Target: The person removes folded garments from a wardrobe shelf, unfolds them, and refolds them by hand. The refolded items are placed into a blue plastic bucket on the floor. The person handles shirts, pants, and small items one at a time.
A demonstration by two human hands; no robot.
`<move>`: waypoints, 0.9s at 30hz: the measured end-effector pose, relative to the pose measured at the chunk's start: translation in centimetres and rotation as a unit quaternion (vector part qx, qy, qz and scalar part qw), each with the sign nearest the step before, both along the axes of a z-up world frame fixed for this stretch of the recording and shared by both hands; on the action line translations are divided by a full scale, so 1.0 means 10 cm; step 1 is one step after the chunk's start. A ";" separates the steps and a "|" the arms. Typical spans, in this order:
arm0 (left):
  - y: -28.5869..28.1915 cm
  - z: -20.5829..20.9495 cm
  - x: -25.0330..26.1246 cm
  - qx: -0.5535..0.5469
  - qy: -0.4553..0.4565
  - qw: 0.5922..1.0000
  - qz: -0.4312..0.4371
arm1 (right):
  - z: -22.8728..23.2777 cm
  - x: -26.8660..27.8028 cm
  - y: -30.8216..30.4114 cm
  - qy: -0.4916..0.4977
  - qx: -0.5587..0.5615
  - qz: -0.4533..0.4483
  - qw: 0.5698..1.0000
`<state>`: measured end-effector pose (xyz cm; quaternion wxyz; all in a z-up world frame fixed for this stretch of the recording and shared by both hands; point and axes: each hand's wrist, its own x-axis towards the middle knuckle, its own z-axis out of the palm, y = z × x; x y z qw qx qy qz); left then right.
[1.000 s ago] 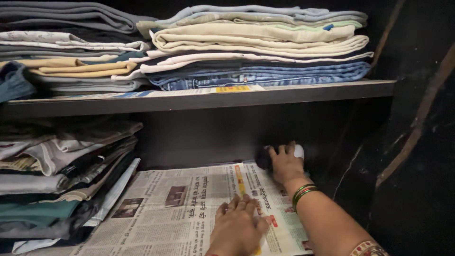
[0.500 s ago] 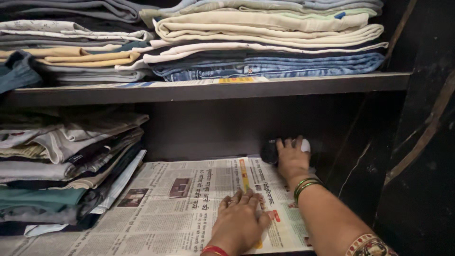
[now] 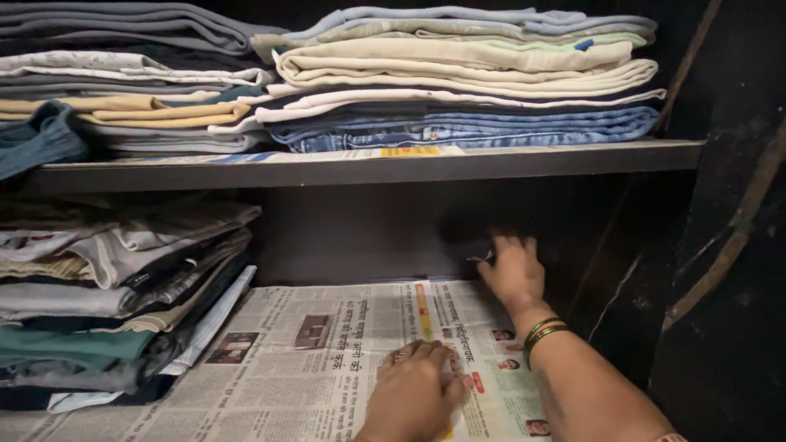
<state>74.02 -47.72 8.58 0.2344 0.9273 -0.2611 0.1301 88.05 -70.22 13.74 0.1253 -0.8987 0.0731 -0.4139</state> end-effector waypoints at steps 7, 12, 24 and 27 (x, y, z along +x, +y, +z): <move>0.01 -0.02 -0.01 -0.068 -0.143 0.987 -0.033 | -0.01 0.23 0.03 -0.073 0.127 0.201 0.968; 0.05 0.16 -0.21 -0.088 -0.208 0.973 -0.048 | 0.15 -0.04 0.39 0.037 0.377 0.300 0.876; 1.15 0.20 -1.61 -0.406 -0.154 0.895 0.103 | 0.47 -2.03 1.87 0.160 0.548 0.510 0.643; 1.62 0.09 -2.08 -0.360 -0.271 0.886 0.109 | 0.30 -2.55 2.28 0.217 0.565 0.523 0.600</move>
